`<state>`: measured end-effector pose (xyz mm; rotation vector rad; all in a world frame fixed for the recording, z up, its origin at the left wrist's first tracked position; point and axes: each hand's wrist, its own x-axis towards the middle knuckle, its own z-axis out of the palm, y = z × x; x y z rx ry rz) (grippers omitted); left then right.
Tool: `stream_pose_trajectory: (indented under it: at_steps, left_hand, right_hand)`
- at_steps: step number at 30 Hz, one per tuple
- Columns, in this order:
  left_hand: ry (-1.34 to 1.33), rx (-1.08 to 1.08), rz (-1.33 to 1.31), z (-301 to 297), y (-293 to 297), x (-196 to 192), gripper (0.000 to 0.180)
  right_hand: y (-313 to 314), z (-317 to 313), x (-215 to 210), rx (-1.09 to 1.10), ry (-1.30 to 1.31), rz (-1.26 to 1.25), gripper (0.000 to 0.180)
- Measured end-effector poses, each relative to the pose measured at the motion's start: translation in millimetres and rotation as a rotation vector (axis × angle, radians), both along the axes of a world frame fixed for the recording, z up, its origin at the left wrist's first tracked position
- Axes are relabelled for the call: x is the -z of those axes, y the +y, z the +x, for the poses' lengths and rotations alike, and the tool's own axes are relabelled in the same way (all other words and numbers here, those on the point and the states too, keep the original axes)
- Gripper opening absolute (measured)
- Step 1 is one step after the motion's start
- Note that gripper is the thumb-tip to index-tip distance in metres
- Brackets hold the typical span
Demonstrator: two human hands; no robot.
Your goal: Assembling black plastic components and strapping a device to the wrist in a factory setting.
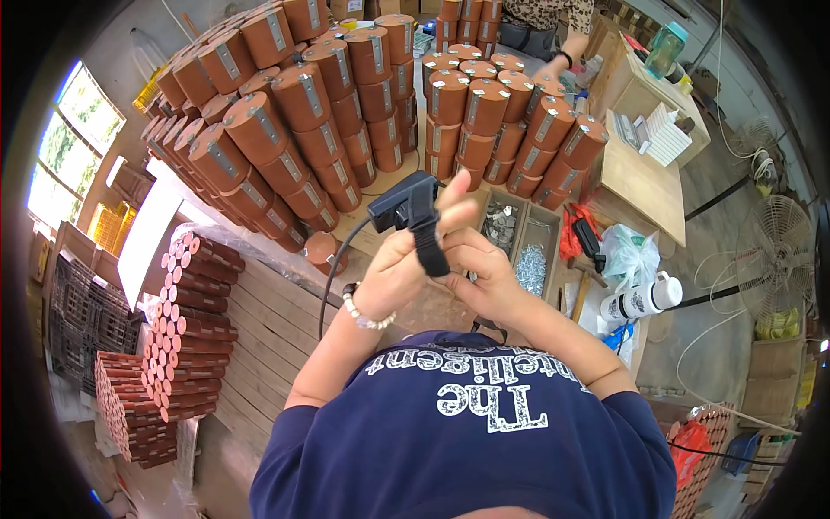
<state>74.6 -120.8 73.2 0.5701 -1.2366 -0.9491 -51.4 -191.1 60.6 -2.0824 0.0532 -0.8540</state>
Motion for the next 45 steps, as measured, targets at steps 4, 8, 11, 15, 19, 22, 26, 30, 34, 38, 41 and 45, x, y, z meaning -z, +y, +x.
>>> stream_pose_trajectory:
  at_steps: [4,8,11,15,19,22,26,30,34,38,41,45]
  left_hand:
    - [-0.455,-0.279,-0.004,5,-6,-13,0.049]
    - [-0.52,-0.321,0.066,13,-14,-14,0.058]
    - [-0.234,-0.288,0.035,2,-24,-11,0.076]
    - [0.261,-0.214,0.1,-14,-50,-28,0.086]
    - [-0.379,-0.505,-0.127,-28,-45,-39,0.047]
    - [-0.825,-0.602,-0.659,-50,-44,-50,0.04]
    - [-1.034,-0.46,-0.934,-69,-41,-57,0.03]
    - [-1.03,-0.605,-0.737,-41,-64,-49,0.018]
    - [-1.186,-0.88,-0.574,-23,-96,-12,0.014]
    - [-1.346,-0.855,-0.483,-24,-111,19,0.012]
    - [-1.467,-0.74,-0.441,-26,-115,27,0.013]
    - [-0.843,-0.513,0.003,-14,-111,19,0.018]
  right_hand:
    - [3,-2,-27,0.135,-0.005,-0.211,0.017]
    - [6,-4,-35,0.02,0.112,0.069,0.014]
    - [4,3,-24,-0.149,-0.024,-0.077,0.011]
    - [18,5,-8,-0.327,0.039,-0.236,0.008]
    - [5,-10,10,-0.375,0.225,0.15,0.019]
    - [-5,-22,13,-0.255,0.251,0.492,0.022]
    - [-1,-31,-2,-0.207,0.254,0.399,0.022]
    - [3,-31,-1,-0.271,0.247,-0.021,0.029]
    - [14,-17,-24,-0.178,0.215,-0.21,0.029]
    - [13,-2,-29,-0.053,0.184,-0.343,0.029]
    - [16,6,-27,-0.084,0.184,-0.33,0.025]
    - [19,-3,-20,-0.19,0.383,0.092,0.021]
